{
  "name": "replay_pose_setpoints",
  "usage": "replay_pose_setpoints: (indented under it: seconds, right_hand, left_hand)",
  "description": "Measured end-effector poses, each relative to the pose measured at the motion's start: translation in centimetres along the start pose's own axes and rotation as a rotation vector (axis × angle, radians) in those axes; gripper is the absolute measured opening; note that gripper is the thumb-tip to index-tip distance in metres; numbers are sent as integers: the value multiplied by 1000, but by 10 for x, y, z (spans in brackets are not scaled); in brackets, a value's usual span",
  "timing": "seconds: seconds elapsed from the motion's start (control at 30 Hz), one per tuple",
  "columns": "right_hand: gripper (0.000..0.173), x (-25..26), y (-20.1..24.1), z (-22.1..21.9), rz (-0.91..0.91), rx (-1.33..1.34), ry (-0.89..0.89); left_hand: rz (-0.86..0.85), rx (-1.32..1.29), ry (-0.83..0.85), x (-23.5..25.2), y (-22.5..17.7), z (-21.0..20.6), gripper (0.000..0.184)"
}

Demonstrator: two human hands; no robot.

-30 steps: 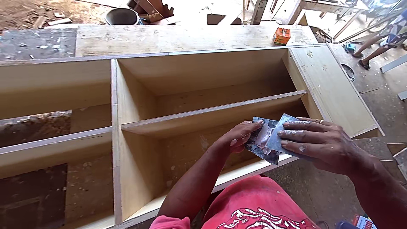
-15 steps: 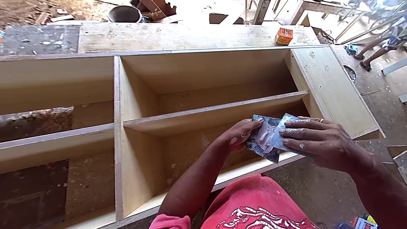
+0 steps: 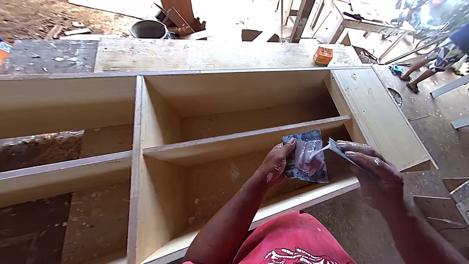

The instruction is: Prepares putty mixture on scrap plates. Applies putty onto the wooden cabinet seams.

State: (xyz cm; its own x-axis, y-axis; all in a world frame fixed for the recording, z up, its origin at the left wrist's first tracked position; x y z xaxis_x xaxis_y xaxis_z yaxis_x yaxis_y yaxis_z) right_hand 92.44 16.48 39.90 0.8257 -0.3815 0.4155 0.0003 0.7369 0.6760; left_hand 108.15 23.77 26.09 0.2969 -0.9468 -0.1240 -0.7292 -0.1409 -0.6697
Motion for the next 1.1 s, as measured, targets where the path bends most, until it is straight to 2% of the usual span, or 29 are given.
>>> replay_pose_setpoints:
  seconds: [0.1,0.27,0.4,0.47,0.53,0.6,0.63,0.7,0.77,0.83,0.9,1.0,1.1]
  right_hand:
    - [38,-7,-13,-17,-46,32,-127]
    - [48,-13,-16,-40,-45,-55,-154]
    - [51,-14,-19,-47,-124,-145,-213]
    - [50,-14,-19,-46,-172,-201,-182]
    - [47,-13,-24,-41,-253,-200,-60]
    - [43,-12,-38,-27,-427,-36,92]
    - [41,-13,-48,-14,-544,115,89]
    - [30,-11,-70,15,-697,523,-46]
    - [25,-3,-75,26,-677,893,-51]
    - [23,12,-68,19,-611,1055,59]
    - [21,22,-66,1,-568,1123,217]
    - [19,13,-88,-18,-640,1089,379]
    - [18,-15,-123,-6,-848,706,322]
  left_hand:
    - [-161,-50,-36,2,-9,-14,36]
    - [-396,-7,-60,2,-17,-29,33]
    - [-526,117,-70,-3,-22,-29,32]
    - [-542,161,-64,-5,-24,-25,31]
    - [-514,200,-38,-4,-26,-22,30]
    - [-455,226,23,-3,-26,-19,31]
    - [-417,214,53,-4,-27,-19,31]
    - [-339,144,91,-4,-29,-16,29]
    - [-234,61,115,-6,-27,-12,29]
    - [-103,-10,167,-4,-19,-12,29]
    - [-1,-70,238,-4,-7,-21,31]
    - [4,-120,267,-2,-6,-25,31]
    - [-61,-102,173,0,-22,-6,30]
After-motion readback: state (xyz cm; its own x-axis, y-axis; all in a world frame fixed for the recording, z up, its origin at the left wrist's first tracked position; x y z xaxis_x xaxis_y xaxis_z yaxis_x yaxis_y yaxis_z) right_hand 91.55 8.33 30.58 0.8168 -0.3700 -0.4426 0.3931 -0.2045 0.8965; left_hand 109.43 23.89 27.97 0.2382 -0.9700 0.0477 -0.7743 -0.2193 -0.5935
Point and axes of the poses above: each hand's wrist, its own x-axis towards the middle knuckle, its own z-axis out of the back of the hand, y = z × x, the point moved 8 cm from there along x, towards the middle knuckle, and after that the axes turned 9 degrees about -z, right-handed, at the moved point
